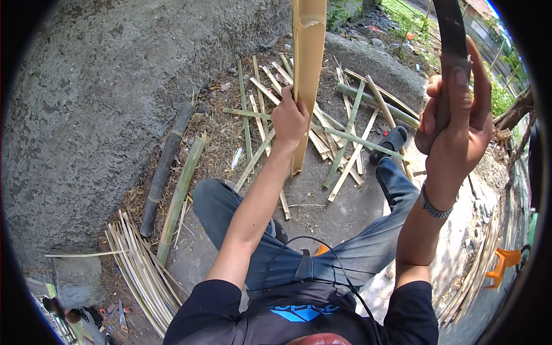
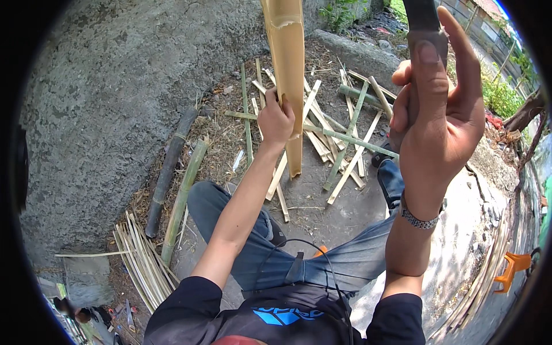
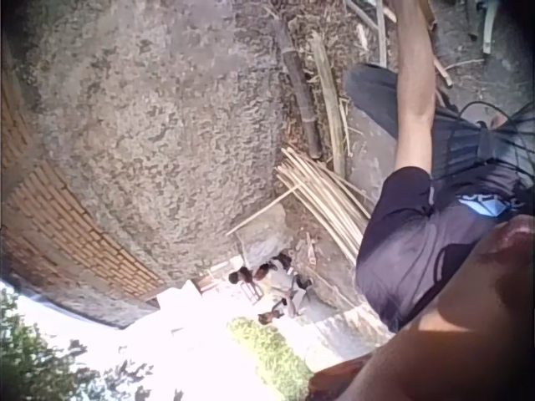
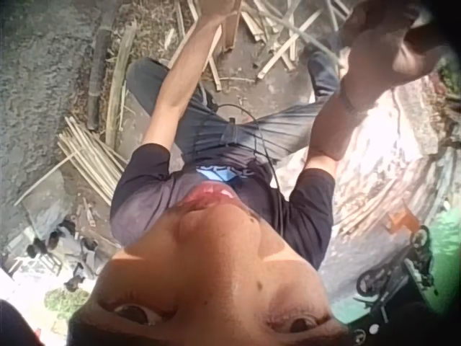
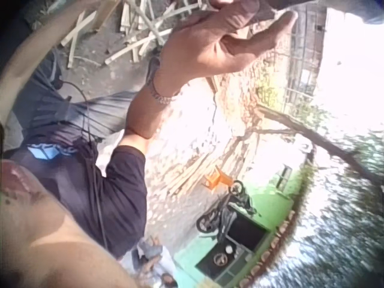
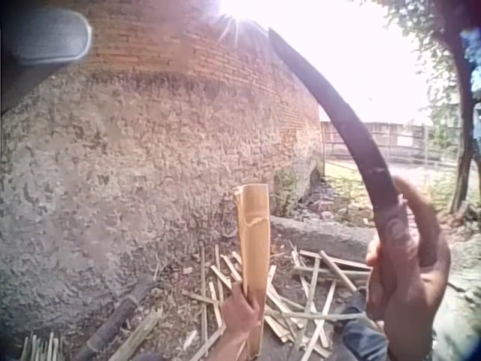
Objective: The person shapes bamboo strips by shaving edges with a large knife and then smoothing a piece of bamboo with a piece of sandpaper.
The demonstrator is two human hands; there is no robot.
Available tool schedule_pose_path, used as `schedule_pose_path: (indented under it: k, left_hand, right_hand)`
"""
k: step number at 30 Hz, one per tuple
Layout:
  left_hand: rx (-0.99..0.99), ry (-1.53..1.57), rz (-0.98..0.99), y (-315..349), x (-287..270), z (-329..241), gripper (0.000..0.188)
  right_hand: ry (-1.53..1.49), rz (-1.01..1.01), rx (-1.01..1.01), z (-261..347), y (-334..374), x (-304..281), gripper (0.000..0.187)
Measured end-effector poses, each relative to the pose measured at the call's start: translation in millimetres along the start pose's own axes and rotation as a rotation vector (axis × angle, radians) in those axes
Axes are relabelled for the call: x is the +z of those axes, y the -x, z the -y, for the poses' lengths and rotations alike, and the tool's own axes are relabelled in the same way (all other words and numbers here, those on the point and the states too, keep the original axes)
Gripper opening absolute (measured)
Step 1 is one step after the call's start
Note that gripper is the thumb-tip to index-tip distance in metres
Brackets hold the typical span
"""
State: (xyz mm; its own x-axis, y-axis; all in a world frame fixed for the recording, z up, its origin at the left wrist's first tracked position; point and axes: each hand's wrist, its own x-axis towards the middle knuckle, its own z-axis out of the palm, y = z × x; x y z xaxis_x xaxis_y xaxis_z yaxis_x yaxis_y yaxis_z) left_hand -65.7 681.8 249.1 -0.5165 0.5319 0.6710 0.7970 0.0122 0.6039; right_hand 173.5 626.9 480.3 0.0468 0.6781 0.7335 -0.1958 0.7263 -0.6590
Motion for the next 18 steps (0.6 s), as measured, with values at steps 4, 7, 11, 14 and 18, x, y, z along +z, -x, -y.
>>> schedule_pose_path:
  k: [4,7,11,14,18]
  left_hand:
    - [-0.028,0.151,0.076,3.7,-5.3,14.5,0.022]
    - [0.076,0.217,0.090,-18.5,-15.4,21.6,0.028]
    - [0.182,0.198,-0.039,-57.5,-53.3,11.2,0.022]
    - [0.231,0.117,0.024,-63.6,-78.3,20.4,0.022]
    - [0.331,-0.029,0.170,-47.2,-78.5,61.1,0.031]
  right_hand:
    - [0.022,-0.037,0.168,-42.6,29.2,-22.2,0.048]
    - [0.050,-0.091,0.301,-69.3,46.6,-43.2,0.040]
    - [0.018,-0.096,0.408,-106.6,74.4,-72.2,0.028]
    - [0.067,-0.063,0.496,-135.4,99.3,-89.4,0.030]
    - [0.122,-0.069,0.625,-183.6,141.8,-97.6,0.038]
